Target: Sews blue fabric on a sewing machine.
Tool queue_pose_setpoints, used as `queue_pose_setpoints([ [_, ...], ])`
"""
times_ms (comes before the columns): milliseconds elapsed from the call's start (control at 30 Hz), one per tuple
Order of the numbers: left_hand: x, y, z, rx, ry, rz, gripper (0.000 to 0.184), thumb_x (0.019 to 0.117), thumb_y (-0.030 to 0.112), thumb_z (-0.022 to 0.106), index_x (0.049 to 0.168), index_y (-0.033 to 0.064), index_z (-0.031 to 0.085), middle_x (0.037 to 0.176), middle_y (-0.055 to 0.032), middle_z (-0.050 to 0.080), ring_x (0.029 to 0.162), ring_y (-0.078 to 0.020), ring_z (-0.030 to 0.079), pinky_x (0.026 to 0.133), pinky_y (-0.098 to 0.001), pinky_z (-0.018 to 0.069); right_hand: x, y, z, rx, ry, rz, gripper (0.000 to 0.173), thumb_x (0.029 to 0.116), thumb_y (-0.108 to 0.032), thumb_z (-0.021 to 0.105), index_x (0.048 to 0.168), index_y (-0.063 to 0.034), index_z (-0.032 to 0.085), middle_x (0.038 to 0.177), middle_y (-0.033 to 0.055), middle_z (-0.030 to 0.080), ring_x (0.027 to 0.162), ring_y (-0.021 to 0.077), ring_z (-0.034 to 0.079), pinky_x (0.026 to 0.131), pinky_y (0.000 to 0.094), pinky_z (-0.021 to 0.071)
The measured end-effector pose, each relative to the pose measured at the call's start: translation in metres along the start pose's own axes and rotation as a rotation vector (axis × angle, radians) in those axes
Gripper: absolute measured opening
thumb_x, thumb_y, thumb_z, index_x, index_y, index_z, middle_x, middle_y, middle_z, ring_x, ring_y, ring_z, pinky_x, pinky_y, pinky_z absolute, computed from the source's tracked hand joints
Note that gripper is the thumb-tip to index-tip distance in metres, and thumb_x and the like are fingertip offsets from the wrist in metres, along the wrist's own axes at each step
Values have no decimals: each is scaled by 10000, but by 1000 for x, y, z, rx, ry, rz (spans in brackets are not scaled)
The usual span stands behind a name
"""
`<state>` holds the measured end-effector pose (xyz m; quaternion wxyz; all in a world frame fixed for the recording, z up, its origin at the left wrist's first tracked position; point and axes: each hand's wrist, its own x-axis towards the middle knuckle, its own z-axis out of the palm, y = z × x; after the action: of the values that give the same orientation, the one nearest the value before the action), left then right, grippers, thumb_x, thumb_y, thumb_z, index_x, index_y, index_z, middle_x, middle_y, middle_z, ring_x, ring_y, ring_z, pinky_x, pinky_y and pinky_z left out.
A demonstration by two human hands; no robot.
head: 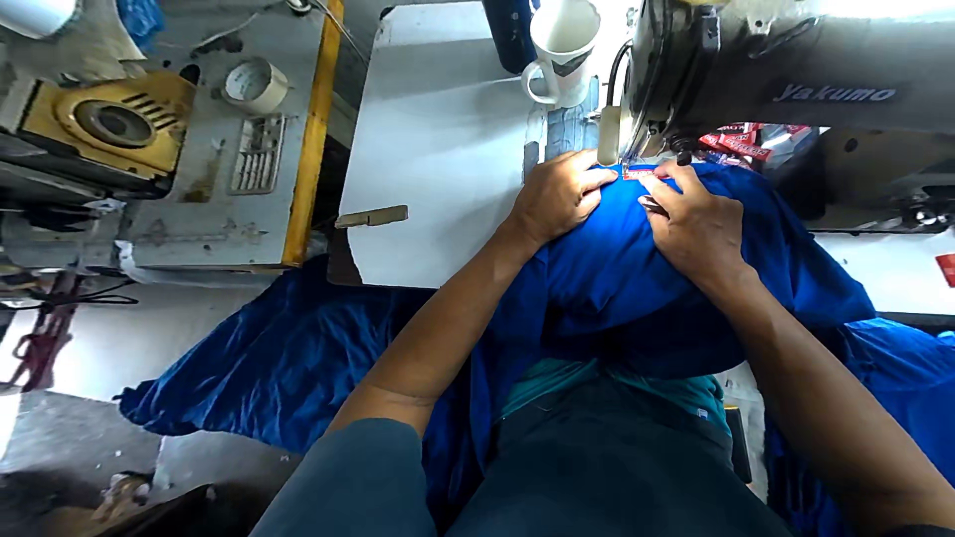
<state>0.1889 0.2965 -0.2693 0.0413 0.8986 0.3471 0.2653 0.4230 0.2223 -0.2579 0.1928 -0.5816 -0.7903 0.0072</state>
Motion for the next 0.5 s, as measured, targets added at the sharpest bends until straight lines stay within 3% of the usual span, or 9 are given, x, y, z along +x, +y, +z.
queue_pose_setpoints([
  [500,2,-4,1,13,34,7,343,976,122,508,1170,179,784,1234,-25,732,1102,-183,697,916,-364,563,10,6,2,-21,35,-23,329,1041,-272,523,1311,-219,705,1344,58,647,811,289,700,569,497,528],
])
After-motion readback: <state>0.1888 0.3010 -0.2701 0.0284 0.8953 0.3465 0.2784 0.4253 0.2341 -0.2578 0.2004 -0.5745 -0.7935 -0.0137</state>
